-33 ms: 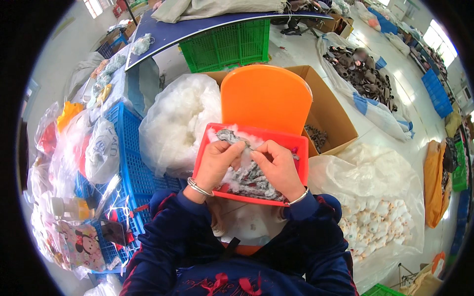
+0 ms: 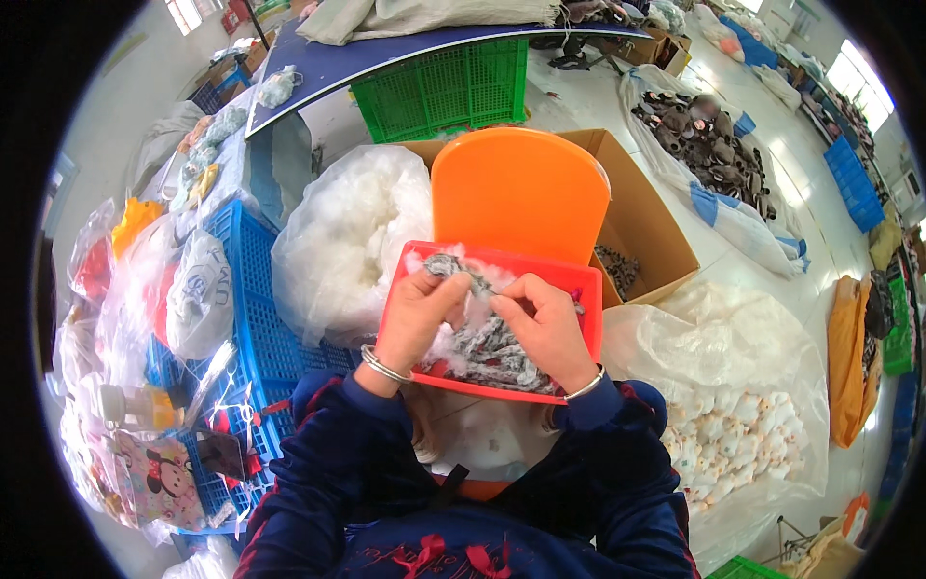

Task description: The person uses a metal tool to push white cotton-like filling into a small patterned fabric piece held in a red tray. The person repeatedly inserts the tool and adjusts the fabric to pack the filling inside.

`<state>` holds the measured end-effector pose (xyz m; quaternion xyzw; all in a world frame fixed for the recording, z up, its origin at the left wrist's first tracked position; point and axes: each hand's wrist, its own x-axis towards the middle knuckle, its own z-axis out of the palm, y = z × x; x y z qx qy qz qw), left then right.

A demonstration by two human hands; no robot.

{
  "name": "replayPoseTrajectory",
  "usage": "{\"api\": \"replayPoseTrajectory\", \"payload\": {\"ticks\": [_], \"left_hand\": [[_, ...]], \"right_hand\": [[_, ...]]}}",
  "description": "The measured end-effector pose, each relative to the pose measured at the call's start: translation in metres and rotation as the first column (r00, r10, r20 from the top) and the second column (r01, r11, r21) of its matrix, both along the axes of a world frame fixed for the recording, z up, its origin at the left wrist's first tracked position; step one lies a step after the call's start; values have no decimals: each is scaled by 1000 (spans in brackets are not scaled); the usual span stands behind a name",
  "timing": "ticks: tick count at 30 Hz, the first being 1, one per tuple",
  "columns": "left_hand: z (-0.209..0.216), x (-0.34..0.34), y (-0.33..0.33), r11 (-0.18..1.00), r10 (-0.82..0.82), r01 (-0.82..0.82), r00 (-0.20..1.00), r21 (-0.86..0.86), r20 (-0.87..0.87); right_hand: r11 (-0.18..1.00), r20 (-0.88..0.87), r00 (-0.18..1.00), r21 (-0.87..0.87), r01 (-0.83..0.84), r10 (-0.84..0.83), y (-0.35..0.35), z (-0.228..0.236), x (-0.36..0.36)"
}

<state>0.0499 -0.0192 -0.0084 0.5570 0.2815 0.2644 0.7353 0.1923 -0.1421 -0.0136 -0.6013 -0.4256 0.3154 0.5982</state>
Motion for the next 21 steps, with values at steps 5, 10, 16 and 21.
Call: {"api": "replayPoseTrajectory", "payload": {"ticks": [5, 10, 16, 21], "left_hand": [[9, -5, 8, 1000, -12, 13, 999, -18, 32], [2, 1, -3, 997, -71, 72, 997, 11, -38], [0, -1, 8, 997, 0, -2, 1000, -80, -27], [-2, -7, 37, 994, -63, 65, 998, -89, 30]], "right_hand": [[997, 95, 993, -43, -61, 65, -4, -1, 13], [998, -37, 998, -44, -54, 52, -1, -3, 2], [959, -291, 948, -206, -194, 129, 0, 17, 8], [959, 74, 974, -209, -193, 212, -19, 6, 54]]}}
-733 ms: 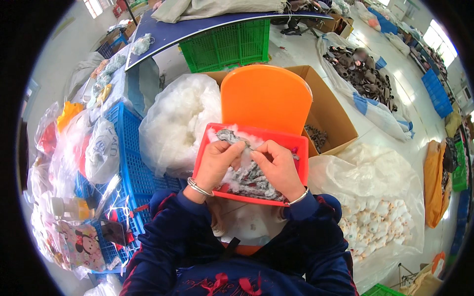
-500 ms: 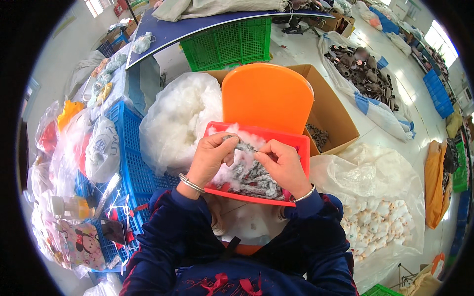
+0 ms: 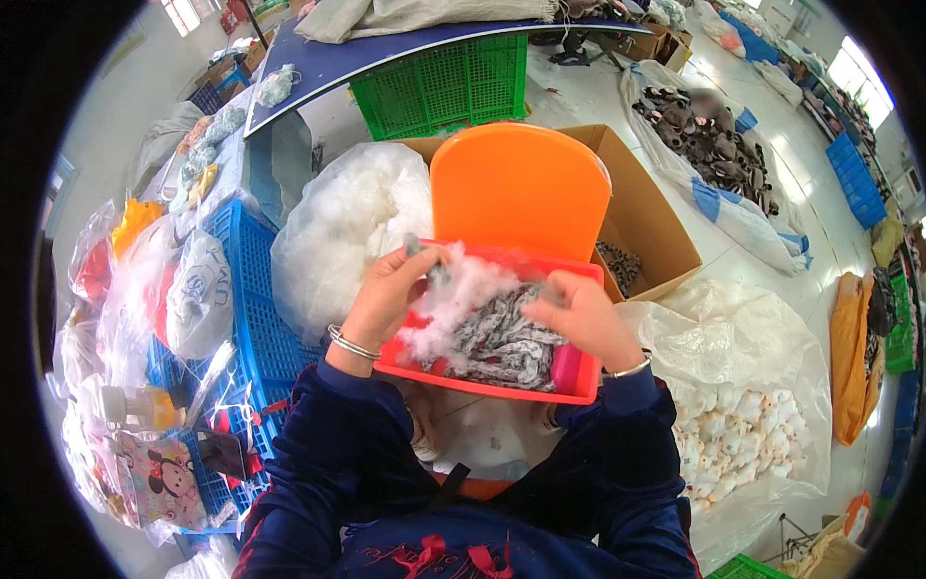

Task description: The person uses a metal tool to push white cotton-like filling into a small patterned fabric piece held in a red tray. The person repeatedly inserts the tool and adjusts the fabric to pack the filling inside.

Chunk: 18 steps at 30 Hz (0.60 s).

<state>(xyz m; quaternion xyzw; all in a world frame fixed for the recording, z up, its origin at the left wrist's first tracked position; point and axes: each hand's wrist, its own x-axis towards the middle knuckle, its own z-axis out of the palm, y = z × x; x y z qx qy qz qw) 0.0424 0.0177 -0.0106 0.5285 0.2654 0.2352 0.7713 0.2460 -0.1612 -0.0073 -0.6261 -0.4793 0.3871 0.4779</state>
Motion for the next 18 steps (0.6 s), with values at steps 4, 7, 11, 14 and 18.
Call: {"api": "replayPoseTrajectory", "payload": {"ticks": [4, 7, 11, 14, 18], "left_hand": [[9, 4, -26, 930, -364, 365, 931, 43, -31], [-1, 9, -33, 875, -476, 480, 877, 58, -67], [-1, 11, -38, 845, -528, 533, 845, 40, -90], [7, 11, -43, 868, -496, 495, 867, -31, -40], [-14, 13, -46, 863, -498, 502, 865, -58, 64]], "right_hand": [[996, -355, 933, 33, 80, -63, 8, -5, -2], [998, -376, 926, 41, 39, -21, 21, 10, -30], [996, -417, 906, 82, -41, 72, 22, 4, -33], [993, -453, 887, 111, -45, 91, 21, 2, -31], [978, -315, 948, 171, 116, -57, 22, -4, -27]]}}
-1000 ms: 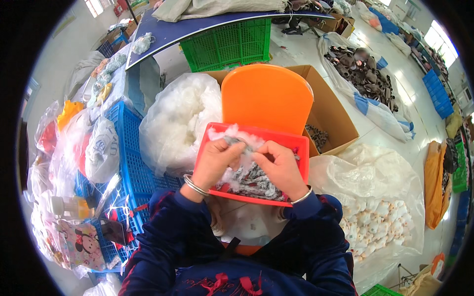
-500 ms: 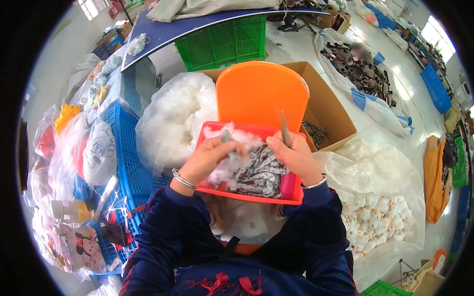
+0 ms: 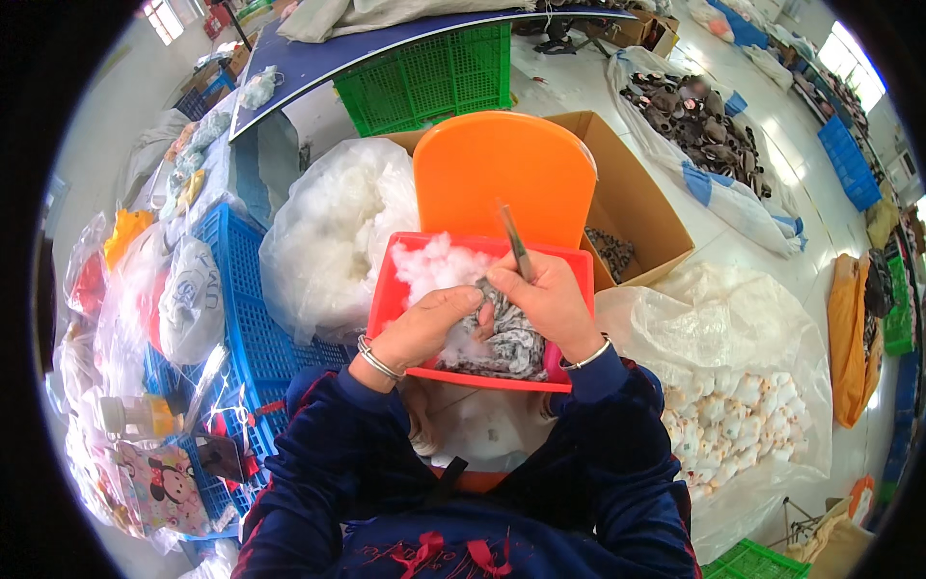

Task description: The person uses a metal tool to push white cotton-like filling into a small patterned fabric piece held in a red tray. The person repeatedly inserts the tool and adjusts the fabric to pack the filling inside.

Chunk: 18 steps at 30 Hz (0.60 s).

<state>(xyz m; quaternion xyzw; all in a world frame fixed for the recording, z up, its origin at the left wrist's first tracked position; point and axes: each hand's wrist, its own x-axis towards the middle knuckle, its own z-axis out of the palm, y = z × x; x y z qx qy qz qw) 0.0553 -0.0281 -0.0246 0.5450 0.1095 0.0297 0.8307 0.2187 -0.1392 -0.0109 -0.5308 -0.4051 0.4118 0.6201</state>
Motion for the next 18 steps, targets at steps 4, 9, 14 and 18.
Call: {"api": "replayPoseTrajectory", "payload": {"ticks": [4, 9, 14, 18], "left_hand": [[0, -3, 1, 994, -105, 105, 994, 19, -1], [5, 2, -3, 994, 68, -81, 983, -70, -173], [16, 3, -12, 996, -71, 71, 997, -45, -3], [7, -5, -8, 993, -73, 70, 997, -98, -29]], "right_hand": [[978, -109, 973, 25, 206, -202, -4, -7, 30], [980, -176, 965, 15, 200, -194, -3, 1, 26], [977, -72, 975, 26, 212, -210, 2, -11, 14], [953, -110, 950, 40, 299, -293, -3, -12, 34]]}}
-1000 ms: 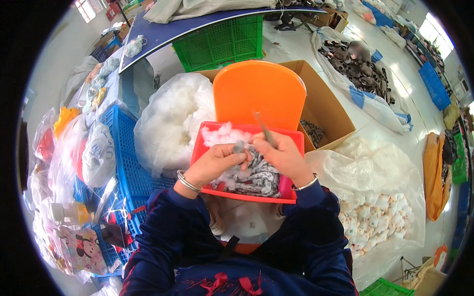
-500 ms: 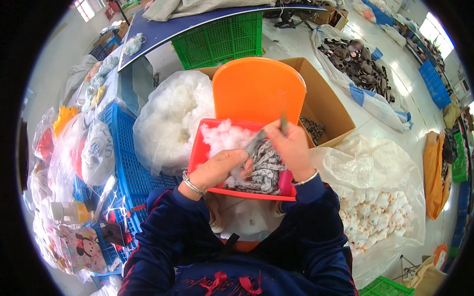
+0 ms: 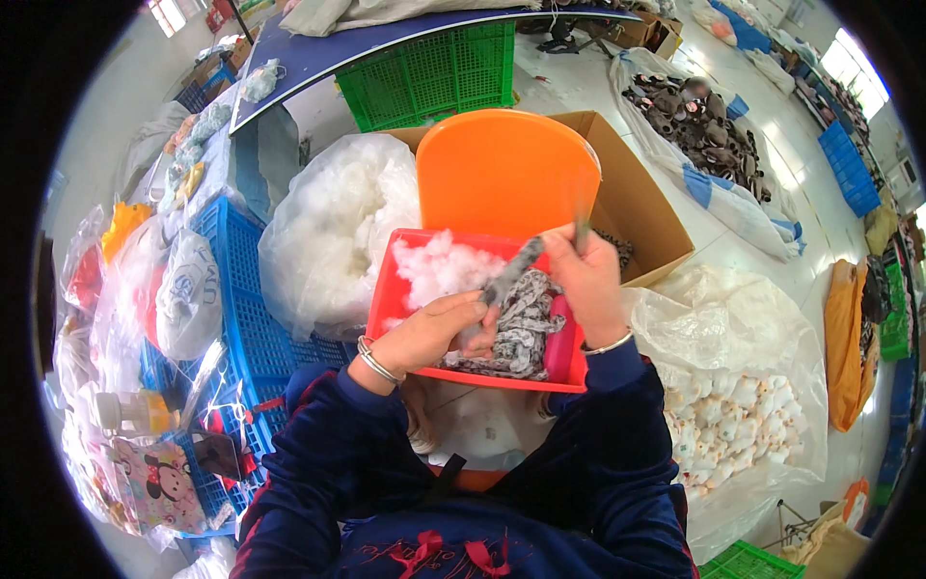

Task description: The person uses a metal tool to push white cotton-like filling into a small patterned fabric piece held in a red tray. The person repeatedly inserts the tool and adjusts the fabric to pack the filling inside.

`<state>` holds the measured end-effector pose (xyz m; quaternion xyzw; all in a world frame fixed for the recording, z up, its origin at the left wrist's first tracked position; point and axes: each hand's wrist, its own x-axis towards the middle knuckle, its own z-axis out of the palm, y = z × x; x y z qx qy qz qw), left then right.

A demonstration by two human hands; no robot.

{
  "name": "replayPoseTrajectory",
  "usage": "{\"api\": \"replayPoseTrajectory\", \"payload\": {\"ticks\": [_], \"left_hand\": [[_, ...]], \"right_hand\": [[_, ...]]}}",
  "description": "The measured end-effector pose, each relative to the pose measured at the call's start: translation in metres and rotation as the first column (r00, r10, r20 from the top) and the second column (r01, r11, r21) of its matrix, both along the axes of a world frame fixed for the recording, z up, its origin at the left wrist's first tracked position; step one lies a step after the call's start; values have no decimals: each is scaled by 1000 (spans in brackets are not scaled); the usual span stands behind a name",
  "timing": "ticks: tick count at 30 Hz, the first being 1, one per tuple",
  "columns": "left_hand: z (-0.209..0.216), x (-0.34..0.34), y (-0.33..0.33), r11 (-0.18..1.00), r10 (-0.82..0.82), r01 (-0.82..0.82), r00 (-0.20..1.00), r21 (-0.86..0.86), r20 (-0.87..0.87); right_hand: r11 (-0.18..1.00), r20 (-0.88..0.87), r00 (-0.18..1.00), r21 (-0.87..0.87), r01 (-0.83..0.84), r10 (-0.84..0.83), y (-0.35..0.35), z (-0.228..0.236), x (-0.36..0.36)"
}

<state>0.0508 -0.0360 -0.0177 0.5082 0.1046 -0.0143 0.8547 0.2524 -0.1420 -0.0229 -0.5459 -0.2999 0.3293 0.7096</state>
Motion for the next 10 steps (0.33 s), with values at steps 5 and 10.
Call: {"api": "replayPoseTrajectory", "payload": {"ticks": [5, 10], "left_hand": [[-10, -5, 20, 979, -187, 184, 982, 87, 29], [-6, -2, 11, 846, 94, -45, 993, 531, -67]], "right_hand": [[985, 20, 985, 39, 170, -170, -14, 7, 36], [990, -2, 991, 32, 136, -137, -12, 7, 29]]}}
